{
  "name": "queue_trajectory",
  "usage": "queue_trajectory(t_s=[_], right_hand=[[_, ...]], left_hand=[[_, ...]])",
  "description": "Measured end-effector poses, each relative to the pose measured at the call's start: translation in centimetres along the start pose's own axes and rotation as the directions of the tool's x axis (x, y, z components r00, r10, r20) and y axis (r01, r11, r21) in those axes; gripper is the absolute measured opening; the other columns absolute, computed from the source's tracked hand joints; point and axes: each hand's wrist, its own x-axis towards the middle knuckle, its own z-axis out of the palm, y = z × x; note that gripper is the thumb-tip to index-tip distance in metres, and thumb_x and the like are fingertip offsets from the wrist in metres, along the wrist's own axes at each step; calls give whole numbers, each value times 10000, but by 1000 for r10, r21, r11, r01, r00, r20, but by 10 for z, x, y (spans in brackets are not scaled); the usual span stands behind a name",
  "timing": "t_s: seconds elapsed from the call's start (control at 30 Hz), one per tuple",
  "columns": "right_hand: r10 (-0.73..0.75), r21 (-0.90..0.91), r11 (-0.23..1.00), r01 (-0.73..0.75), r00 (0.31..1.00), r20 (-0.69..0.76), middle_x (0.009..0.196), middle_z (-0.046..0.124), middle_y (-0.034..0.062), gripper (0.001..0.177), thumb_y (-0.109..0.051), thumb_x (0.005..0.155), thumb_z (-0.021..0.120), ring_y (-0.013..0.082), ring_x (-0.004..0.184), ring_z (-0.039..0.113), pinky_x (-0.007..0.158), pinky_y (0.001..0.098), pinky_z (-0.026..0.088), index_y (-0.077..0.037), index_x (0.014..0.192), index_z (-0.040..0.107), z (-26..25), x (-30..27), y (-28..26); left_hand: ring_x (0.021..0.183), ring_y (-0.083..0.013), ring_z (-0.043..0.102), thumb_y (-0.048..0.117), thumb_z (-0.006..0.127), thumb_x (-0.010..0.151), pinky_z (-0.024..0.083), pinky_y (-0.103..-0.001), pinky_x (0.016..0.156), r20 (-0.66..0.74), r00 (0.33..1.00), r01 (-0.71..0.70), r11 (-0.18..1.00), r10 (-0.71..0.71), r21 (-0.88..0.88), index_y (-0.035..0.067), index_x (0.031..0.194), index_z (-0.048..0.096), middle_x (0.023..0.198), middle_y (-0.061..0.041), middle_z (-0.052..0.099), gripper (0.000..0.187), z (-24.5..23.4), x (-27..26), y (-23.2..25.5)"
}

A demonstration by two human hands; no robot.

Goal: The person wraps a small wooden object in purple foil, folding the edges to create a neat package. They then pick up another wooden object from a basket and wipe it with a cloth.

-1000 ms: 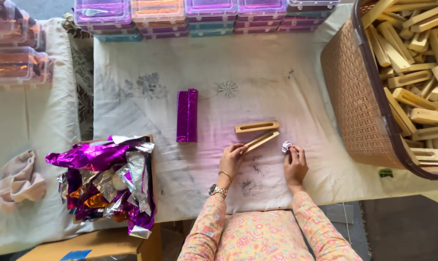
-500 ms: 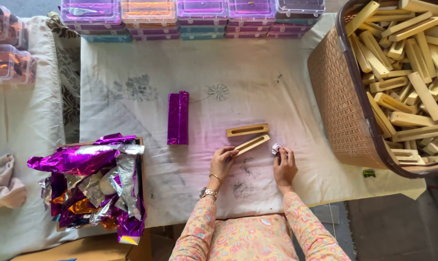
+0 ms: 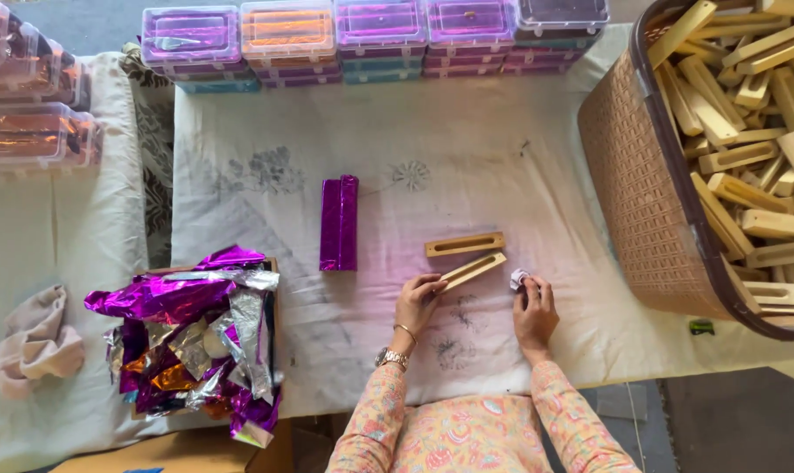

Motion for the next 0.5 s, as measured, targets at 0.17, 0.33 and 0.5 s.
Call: queue_trajectory(t_s=[0.17, 0.33, 0.5], right_hand=[[55, 40, 998, -58, 996, 76, 1253, 650, 66, 255, -94, 927, 701, 298, 1112, 664, 873, 416, 567, -90, 1181, 693, -14, -4, -13], [8, 123, 992, -17, 997, 73, 1300, 628, 111, 237, -190, 867, 763, 300, 1156, 614, 905, 406, 545, -145, 1099, 783, -32, 7, -45], [92, 172, 976, -132, 970, 227, 1174, 703, 61, 213, -137, 871, 753, 272, 1045, 688, 882, 381, 562, -156, 1078, 799, -29, 25, -19]], left_hand=[[1103, -253, 669, 51, 783, 786, 565, -363, 939, 19, 1000, -15, 1000, 15, 21, 182, 1110, 788, 1212, -6, 728, 350, -9, -4, 11], [834, -223, 714, 235, 785, 898, 575, -319, 766, 66, 954, 298, 952, -294, -69, 186, 1152, 785, 992, -31, 779, 259, -12, 2, 25], [868, -191, 796, 308, 704, 967, 600, -262, 707, 176, 840, 529, 701, -513, -478, 76, 1171, 768, 1015, -86, 794, 316, 20, -6, -10]])
